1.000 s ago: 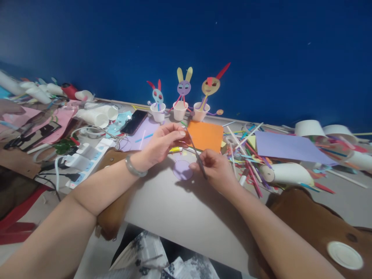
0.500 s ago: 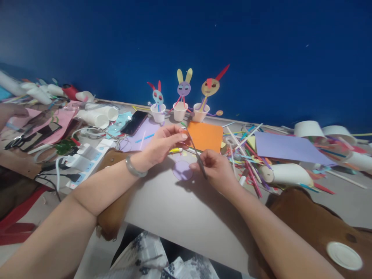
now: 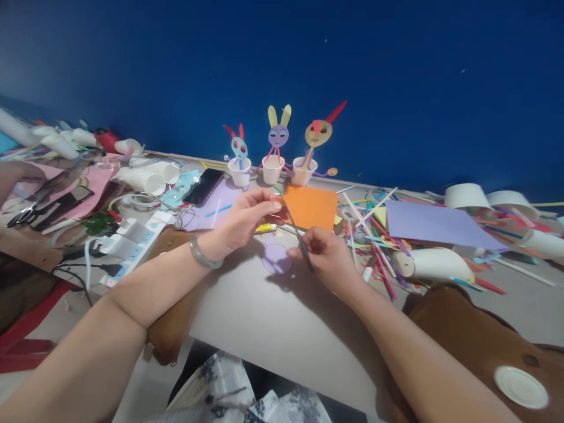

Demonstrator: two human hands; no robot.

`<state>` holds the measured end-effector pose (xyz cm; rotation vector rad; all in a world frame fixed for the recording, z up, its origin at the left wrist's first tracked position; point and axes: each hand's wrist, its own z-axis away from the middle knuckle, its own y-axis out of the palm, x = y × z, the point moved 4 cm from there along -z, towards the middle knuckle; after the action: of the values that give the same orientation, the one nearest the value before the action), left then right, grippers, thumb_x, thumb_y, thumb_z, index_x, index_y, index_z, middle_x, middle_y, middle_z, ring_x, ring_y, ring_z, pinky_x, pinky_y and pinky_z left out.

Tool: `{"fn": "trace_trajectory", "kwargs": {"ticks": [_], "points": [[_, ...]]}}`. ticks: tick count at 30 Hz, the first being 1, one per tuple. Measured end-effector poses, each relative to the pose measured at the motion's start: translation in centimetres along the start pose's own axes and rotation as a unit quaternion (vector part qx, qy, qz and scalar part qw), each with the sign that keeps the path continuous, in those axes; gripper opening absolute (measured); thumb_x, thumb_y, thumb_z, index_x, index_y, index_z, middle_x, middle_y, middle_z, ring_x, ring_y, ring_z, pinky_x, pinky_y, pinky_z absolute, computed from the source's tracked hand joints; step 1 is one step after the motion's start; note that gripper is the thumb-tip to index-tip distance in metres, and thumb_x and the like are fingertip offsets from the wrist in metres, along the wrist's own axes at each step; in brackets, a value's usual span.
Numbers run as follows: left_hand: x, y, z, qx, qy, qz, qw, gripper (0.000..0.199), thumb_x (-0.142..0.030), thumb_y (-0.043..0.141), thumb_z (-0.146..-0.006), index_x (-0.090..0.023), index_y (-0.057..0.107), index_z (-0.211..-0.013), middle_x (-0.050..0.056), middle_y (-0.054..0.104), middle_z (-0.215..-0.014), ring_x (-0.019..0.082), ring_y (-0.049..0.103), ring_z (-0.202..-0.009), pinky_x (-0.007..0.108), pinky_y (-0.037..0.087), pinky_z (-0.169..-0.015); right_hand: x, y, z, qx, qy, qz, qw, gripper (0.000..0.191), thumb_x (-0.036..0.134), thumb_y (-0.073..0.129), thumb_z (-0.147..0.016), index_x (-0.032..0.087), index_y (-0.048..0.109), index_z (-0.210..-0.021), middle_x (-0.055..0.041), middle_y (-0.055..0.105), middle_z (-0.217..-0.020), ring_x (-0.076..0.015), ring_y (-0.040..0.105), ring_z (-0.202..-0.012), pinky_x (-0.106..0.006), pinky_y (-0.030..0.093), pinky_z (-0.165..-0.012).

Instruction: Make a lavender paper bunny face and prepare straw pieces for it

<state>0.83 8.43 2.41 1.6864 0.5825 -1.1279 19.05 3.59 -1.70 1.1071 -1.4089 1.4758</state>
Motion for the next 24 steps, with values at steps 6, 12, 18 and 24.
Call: {"fn": "trace_trajectory", "kwargs": {"ticks": [6,12,18,24], "points": [[-0.09,0.06,0.02,-0.001,0.004,0.006,1.000,0.032,-0.034,0.085,-0.071,-0.015,0.060,-0.079,0.000,0.068,-0.076,0.012,0.070,-0.076,0.027,0.057,-0.074,-0.13,0.01,-0.01,0.004,0.004,-0.007,1.000,0.055,0.058,0.094,-0.052,0.021,0.055,-0.064,0.0033,0.053,-0.056,-0.0104,0.042,-0.050,-0.024,0.031,-0.046],[-0.16,0.08,-0.02,0.000,0.008,0.002,1.000,0.034,-0.035,0.086,-0.070,-0.016,0.059,-0.077,-0.001,0.068,-0.075,0.012,0.070,-0.075,0.027,0.057,-0.074,-0.05,-0.02,0.05,0.001,0.003,0.004,1.000,0.055,0.058,0.093,-0.053,0.021,0.054,-0.063,0.0029,0.054,-0.057,-0.0105,0.043,-0.051,-0.024,0.032,-0.046],[-0.25,0.01,-0.08,-0.003,0.016,0.002,1.000,0.031,-0.033,0.084,-0.071,-0.016,0.059,-0.078,-0.001,0.069,-0.075,0.012,0.070,-0.074,0.025,0.056,-0.071,0.12,0.12,0.08,0.002,0.009,0.003,1.000,0.056,0.060,0.094,-0.051,0.021,0.054,-0.062,0.0033,0.052,-0.055,-0.0105,0.042,-0.050,-0.025,0.031,-0.046],[-0.18,-0.04,-0.16,-0.007,0.016,-0.002,1.000,0.030,-0.033,0.084,-0.071,-0.017,0.060,-0.078,-0.001,0.069,-0.075,0.012,0.071,-0.073,0.026,0.056,-0.072,0.06,0.17,0.01,-0.001,0.003,0.007,1.000,0.056,0.059,0.094,-0.051,0.021,0.054,-0.062,0.0032,0.052,-0.055,-0.0109,0.043,-0.051,-0.025,0.031,-0.047]]}}
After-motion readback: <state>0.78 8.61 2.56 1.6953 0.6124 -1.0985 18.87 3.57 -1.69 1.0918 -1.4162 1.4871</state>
